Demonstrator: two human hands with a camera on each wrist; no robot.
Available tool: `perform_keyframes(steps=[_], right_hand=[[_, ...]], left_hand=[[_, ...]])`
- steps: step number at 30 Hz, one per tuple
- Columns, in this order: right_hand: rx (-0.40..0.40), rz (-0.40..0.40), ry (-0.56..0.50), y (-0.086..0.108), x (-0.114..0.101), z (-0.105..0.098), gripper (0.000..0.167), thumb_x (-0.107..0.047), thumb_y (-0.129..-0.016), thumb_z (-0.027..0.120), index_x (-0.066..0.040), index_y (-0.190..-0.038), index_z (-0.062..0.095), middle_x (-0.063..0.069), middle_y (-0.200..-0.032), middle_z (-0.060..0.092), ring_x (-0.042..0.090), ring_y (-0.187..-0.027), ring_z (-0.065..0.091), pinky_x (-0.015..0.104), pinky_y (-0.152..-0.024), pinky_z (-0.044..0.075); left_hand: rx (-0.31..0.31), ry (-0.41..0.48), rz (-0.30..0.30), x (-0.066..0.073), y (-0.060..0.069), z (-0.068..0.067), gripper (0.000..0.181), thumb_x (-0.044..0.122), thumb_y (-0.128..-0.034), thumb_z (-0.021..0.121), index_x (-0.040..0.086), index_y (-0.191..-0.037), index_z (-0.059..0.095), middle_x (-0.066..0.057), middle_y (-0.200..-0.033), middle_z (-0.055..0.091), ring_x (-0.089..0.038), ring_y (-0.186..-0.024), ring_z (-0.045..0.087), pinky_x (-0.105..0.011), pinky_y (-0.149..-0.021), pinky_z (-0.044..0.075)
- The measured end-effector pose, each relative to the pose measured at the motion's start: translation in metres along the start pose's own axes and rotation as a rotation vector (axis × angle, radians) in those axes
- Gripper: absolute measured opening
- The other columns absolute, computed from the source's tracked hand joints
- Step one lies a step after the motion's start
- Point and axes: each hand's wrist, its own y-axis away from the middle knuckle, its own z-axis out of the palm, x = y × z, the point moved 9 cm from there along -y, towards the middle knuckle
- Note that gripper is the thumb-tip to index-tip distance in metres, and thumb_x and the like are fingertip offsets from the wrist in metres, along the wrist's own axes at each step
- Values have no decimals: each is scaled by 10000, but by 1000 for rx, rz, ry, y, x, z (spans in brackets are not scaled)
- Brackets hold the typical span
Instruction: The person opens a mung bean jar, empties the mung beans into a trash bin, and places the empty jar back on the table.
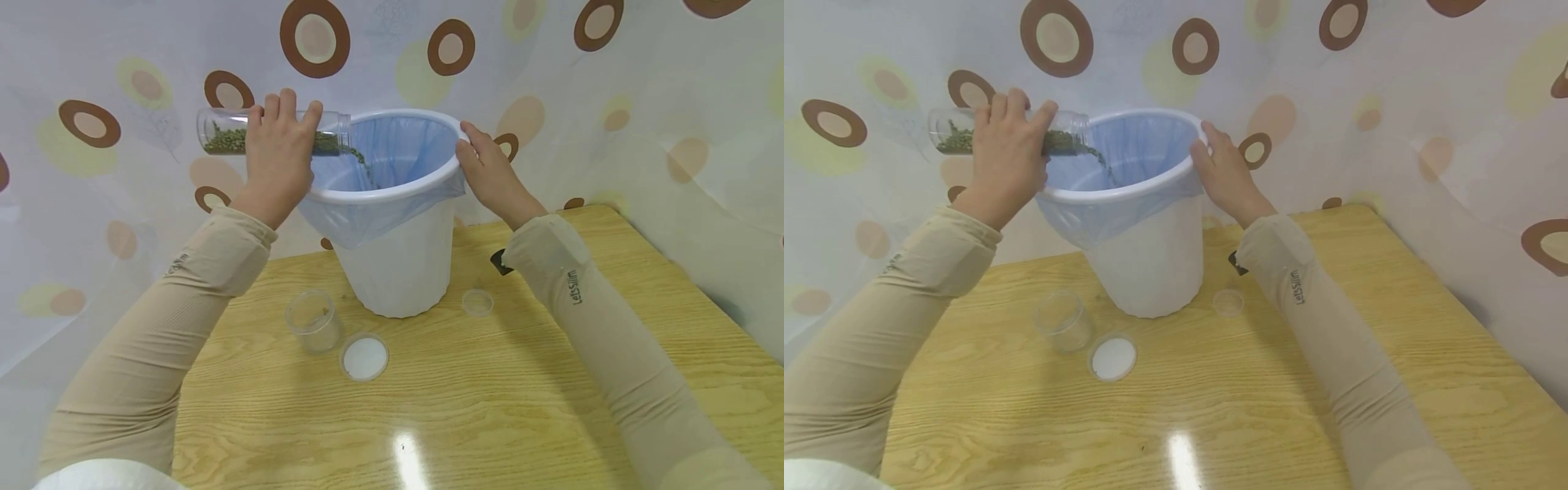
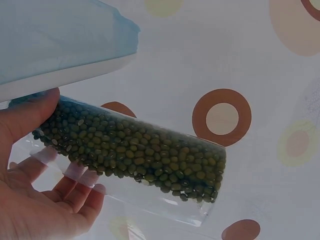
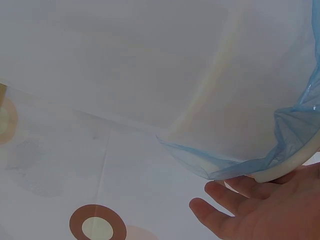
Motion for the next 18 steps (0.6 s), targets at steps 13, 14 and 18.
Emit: perform_keyframes(steps=[13, 14, 18], right_hand=[[-10, 12, -2, -1, 0, 1, 617, -379, -1012, 244, -66, -1537, 160, 181, -1537, 247, 310, -1377, 295, 465, -1134, 216], [-10, 14, -2, -1, 0, 1, 618, -382, -1012, 244, -69, -1538, 159, 180, -1538, 245, 308, -1379, 292, 464, -1135, 213], [-13, 21, -4, -1, 2, 2, 616, -383, -1013, 246, -78, -1540, 155, 173, -1544, 239, 302, -1390, 279, 461, -1139, 203]], left_hand=[[-13, -11, -2, -1, 0, 0, 677, 31, -822, 643, 79, -1431, 350, -256, -1342, 349, -408, -1257, 307, -530, -1051, 248], [-15, -11, -2, -1, 0, 0, 684, 31, -821, 646, 78, -1435, 348, -257, -1344, 347, -408, -1258, 306, -531, -1053, 247], [-28, -16, -7, -1, 1, 1, 704, 35, -820, 655, 78, -1446, 336, -261, -1354, 340, -412, -1267, 299, -536, -1057, 243]])
